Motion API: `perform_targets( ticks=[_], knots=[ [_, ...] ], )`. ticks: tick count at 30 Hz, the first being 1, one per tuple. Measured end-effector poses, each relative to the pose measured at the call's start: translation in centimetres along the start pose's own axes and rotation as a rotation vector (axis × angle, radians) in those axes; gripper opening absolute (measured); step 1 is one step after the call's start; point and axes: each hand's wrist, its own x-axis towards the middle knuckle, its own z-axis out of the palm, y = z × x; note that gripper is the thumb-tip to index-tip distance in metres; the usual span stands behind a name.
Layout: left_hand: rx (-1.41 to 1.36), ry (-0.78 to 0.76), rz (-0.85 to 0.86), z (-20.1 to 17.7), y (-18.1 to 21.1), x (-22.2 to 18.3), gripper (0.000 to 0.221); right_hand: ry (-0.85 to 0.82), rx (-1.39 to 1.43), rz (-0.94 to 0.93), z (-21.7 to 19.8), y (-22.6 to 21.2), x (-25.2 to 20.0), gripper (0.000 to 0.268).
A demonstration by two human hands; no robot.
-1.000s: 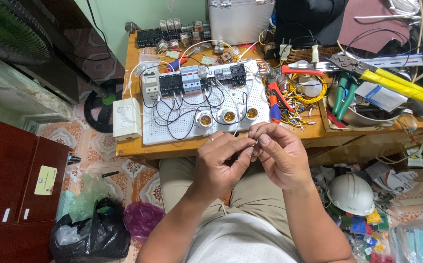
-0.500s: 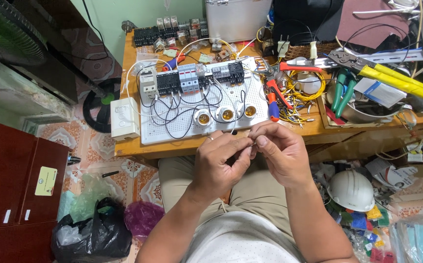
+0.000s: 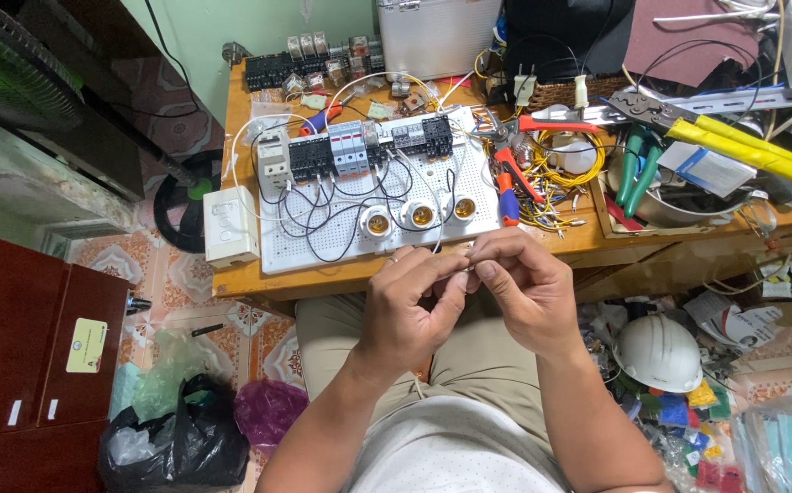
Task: Assembling and wiring electrical relay connections on a test board using various tools like wire strippers, crimpers, and screwdrivers.
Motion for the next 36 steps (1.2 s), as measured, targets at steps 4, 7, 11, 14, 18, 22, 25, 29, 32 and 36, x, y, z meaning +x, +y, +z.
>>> perform_targets(
  ticks=[4,7,11,14,18,22,25,29,32,36],
  knots=[
    [-0.077,-0.013,-0.096,0.0,0.3,-0.3,0.022,0.011,-0.034,-0.006,-0.1,-0.1,0.0,0.009],
    [-0.159,-0.083,-0.176,0.1,-0.1,-0.8,0.026,-0.014,-0.109,0.002,-0.2,-0.8,0.1,0.009],
    [-0.286,-0.172,-0.225,0.0,-0.5,-0.6,0.032,-0.026,-0.122,0.032,-0.3,-0.8,0.1,0.009],
    [-0.4,-0.213,-0.261,0.2,-1.2,-0.8,0.033,-0.024,-0.088,0.062,-0.4,-0.2,-0.1,0.008],
    [-0.454,-0.214,-0.257,0.5,-1.8,-0.8,0.032,0.012,0.005,0.124,-0.6,1.5,-0.6,0.009],
    [-0.465,-0.192,-0.279,0.6,-2.6,-1.2,0.03,0.059,-0.025,0.094,-0.2,1.2,-0.5,0.02],
    [-0.453,-0.179,-0.278,0.5,-3.9,-1.8,0.031,0.166,-0.555,-0.068,-6.5,0.9,0.9,0.024],
    [-0.43,-0.148,-0.386,-0.5,-3.9,-2.4,0.025,0.088,-1.167,-0.102,-17.7,-2.5,4.2,0.018],
    [-0.47,-0.096,-0.357,-0.5,-4.4,-2.3,0.024,0.121,-1.503,0.094,-26.9,-3.1,6.6,0.03],
    [-0.474,-0.075,-0.37,-0.6,-4.2,-2.0,0.023,-0.071,-1.711,0.489,-34.4,-2.4,8.4,0.075]
  ],
)
